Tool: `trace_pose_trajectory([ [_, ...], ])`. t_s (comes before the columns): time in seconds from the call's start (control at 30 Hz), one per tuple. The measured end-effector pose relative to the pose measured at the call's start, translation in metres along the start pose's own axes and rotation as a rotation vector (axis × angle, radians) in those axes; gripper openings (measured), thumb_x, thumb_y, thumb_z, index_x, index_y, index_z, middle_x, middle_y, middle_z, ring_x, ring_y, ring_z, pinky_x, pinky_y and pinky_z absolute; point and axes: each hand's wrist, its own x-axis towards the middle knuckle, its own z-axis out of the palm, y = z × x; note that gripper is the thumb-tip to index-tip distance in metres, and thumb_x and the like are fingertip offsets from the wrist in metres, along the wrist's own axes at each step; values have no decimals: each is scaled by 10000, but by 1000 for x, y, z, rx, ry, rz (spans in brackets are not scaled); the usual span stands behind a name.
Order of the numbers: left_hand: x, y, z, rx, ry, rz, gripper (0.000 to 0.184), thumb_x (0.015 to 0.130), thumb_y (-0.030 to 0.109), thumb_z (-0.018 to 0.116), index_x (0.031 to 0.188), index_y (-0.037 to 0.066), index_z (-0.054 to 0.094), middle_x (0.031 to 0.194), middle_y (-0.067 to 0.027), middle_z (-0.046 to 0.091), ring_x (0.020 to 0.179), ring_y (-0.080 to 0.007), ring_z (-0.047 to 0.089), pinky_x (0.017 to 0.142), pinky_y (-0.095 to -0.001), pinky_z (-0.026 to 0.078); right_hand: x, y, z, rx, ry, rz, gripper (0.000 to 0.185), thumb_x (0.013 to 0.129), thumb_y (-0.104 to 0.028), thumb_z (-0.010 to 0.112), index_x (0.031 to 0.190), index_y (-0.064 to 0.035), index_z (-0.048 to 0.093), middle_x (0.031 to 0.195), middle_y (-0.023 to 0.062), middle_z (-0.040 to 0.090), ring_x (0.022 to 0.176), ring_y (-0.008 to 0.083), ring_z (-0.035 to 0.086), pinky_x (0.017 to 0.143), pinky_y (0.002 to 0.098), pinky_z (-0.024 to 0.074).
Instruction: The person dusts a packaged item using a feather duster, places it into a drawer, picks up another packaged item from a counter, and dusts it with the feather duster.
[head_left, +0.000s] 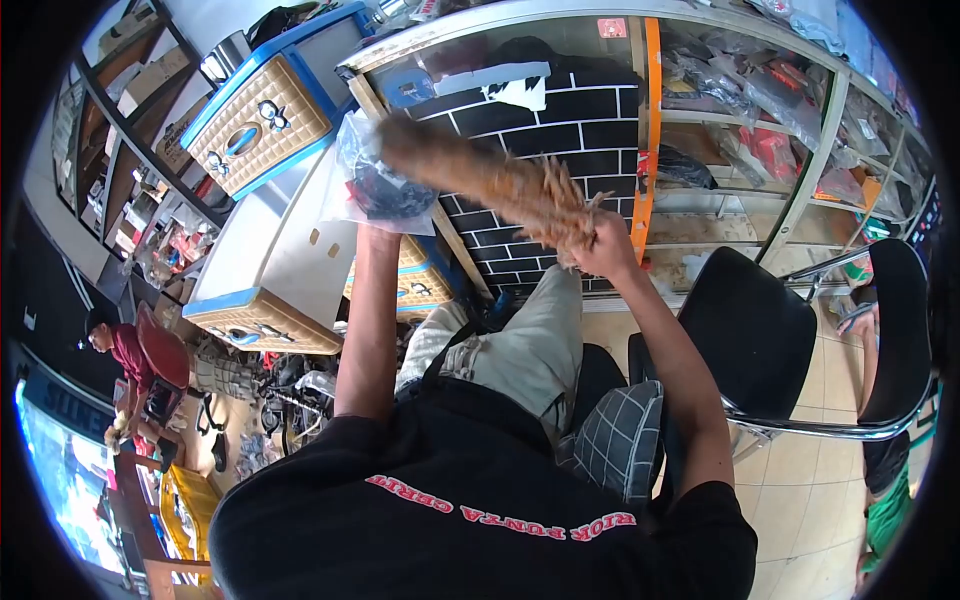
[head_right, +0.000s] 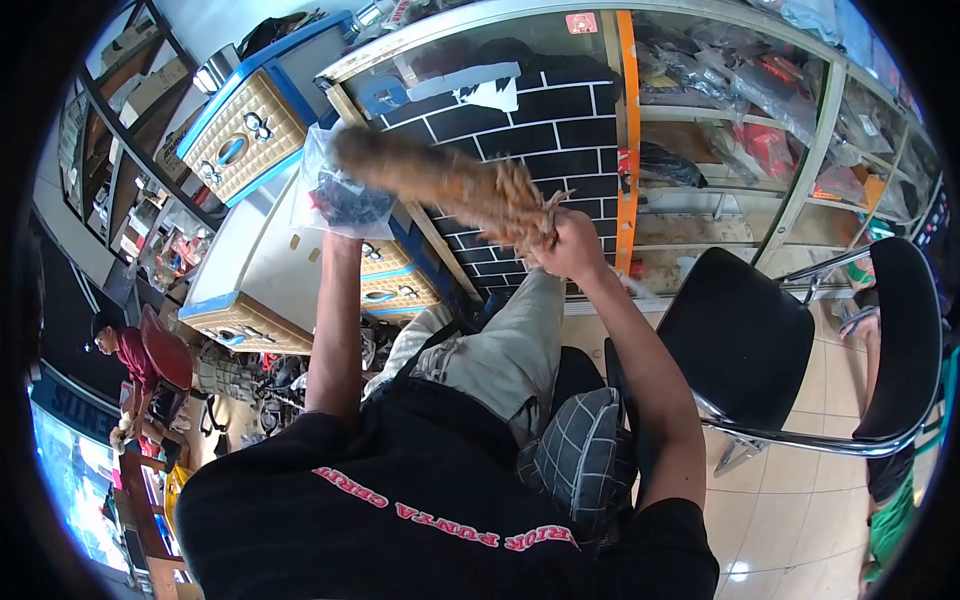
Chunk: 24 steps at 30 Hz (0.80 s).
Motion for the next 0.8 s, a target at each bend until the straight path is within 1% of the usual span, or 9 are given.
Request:
trace_pose_trajectory([
  [0.1, 6, 6, -13, 103, 62, -21, 547, 942, 436, 311, 1380, 111, 268, 1370, -96, 357, 1250, -241, 373, 1077, -423, 262, 1, -2, -6, -56, -22, -119, 208, 632, -150, 665, 814, -50, 657, 753, 153, 626, 692, 329, 617, 604, 378, 498],
  [0.17, -3, 5, -16, -137, -424, -118, 530, 949, 410, 301, 1388, 116, 252, 1384, -97, 339, 1267, -236, 351, 1086, -409, 243, -3, 3, 1, 8, 33, 32, 216, 628, -169, 681, 817, -65, 662, 764, 143, 628, 709, 318, 619, 607, 373, 500],
  [0.2, 3, -3, -9, 285, -224, 51, 532, 948, 415, 297, 1388, 119, 255, 1385, -98, 334, 1275, -248, 335, 1087, -407, 242, -2, -2, 3, -33, 54, 54, 221, 627, -168, 681, 823, -69, 663, 772, 137, 628, 716, 318, 618, 611, 373, 500],
  [0.27, -8, -3, 15, 354, -21, 50, 527, 948, 406, 291, 1387, 117, 259, 1390, -90, 326, 1280, -242, 325, 1084, -400, 246, -2, -1, 3, -51, 13, -33, 217, 629, -159, 673, 826, -69, 664, 771, 138, 627, 714, 320, 617, 613, 374, 500],
  [0.3, 12, 2, -50, -208, -496, -141, 515, 952, 399, 285, 1381, 113, 272, 1378, -88, 339, 1266, -242, 343, 1074, -398, 265, -3, -1, 3, -68, -28, -120, 213, 632, -151, 665, 828, -69, 664, 771, 140, 626, 712, 323, 616, 615, 375, 500],
  [0.33, -3, 0, 9, 124, 100, -70, 505, 956, 393, 280, 1372, 107, 287, 1366, -87, 351, 1257, -243, 357, 1065, -394, 281, -3, -1, 3, -67, -29, -119, 213, 632, -151, 665, 828, -69, 664, 771, 140, 626, 712, 323, 616, 615, 375, 500],
  [0.37, 19, -1, -53, -290, -331, -273, 526, 941, 435, 277, 1314, 80, 387, 1290, -110, 452, 1170, -260, 455, 1018, -380, 352, -3, -2, 4, -51, -18, -61, 215, 630, -155, 673, 826, -67, 661, 766, 140, 624, 712, 323, 615, 622, 376, 502],
  [0.73, -5, -17, 7, 81, -159, -2, 519, 934, 439, 309, 1321, 99, 371, 1305, -120, 442, 1184, -276, 440, 1044, -416, 310, -5, 3, 6, -62, 20, 154, 223, 632, -170, 688, 825, -63, 655, 781, 134, 626, 726, 319, 613, 637, 376, 505],
  [0.8, -1, -18, 6, 188, -126, 39, 516, 935, 435, 311, 1324, 101, 365, 1308, -119, 438, 1185, -276, 439, 1044, -422, 310, -1, -5, 1, -60, -2, 11, 214, 636, -156, 673, 827, -61, 654, 784, 137, 626, 723, 324, 611, 634, 377, 504],
])
